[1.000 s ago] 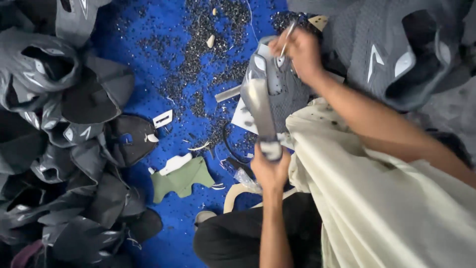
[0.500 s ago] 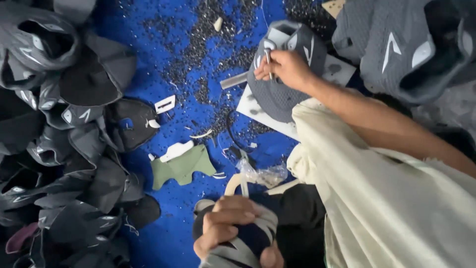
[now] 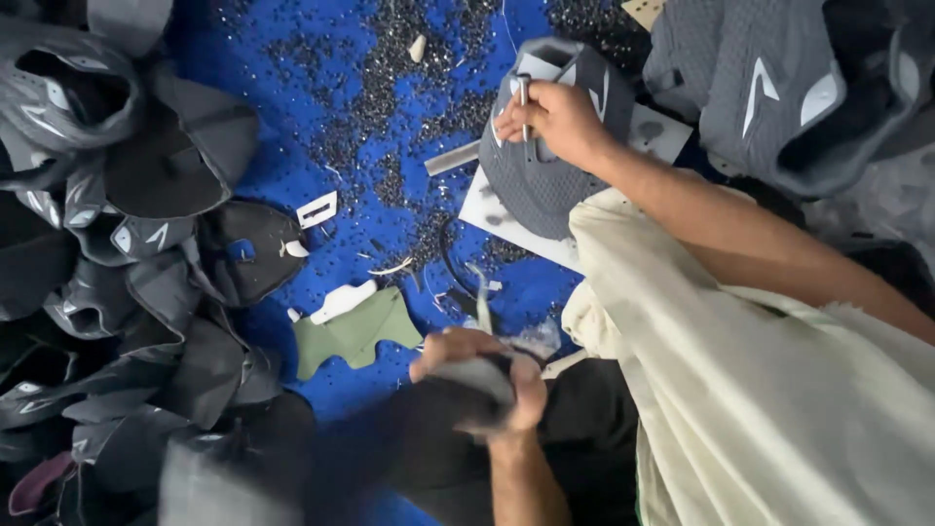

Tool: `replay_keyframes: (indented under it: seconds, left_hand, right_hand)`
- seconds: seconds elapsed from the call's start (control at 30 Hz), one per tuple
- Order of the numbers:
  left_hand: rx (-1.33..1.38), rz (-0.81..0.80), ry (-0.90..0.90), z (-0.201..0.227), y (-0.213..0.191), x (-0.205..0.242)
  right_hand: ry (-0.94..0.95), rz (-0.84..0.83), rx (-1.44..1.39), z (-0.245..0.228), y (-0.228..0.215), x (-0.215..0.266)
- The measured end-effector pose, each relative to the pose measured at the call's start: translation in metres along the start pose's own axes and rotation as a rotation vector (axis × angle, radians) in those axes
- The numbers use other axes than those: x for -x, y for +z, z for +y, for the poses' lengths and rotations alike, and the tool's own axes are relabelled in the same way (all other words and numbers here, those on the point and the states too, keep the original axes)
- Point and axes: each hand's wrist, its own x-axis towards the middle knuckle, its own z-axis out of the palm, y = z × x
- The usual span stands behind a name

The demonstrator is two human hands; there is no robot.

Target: Punching holes into shoe upper components using a metal punch rod and a hammer.

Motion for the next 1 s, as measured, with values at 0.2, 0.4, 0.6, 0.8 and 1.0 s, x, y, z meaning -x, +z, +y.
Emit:
replay_keyframes:
  seconds: [0.2,0.4,0.6,0.8,1.0]
  left_hand:
    - [-0.022,-0.155,-0.366,-0.087,0.049,0.02]
    - [-0.12,-0.078,-0.412,-0.027,0.029,0.002]
    - [-0.215,-0.102,-0.287,-0.07,0.06,-0.009]
    - [-0.257,-0.149,-0.517,-0.055,0.053,0.006]
    - [-0.937,-0.179,0.305,-0.023,0.027,-0.02]
  right_hand:
    - [-0.514,-0.177,0.554,-0.01,0.003,0.032]
    - [-0.068,0.032,-0.101,0.009,-0.01,-0.009]
    - [-0.42,-0.052,0.06,0.038,-0.01,-0.003]
    - [-0.222,0.029,0.289,-0.012,-0.008,-0.011]
    - [-0.195,0.071,0.092,-0.005,-0.008,-0.019]
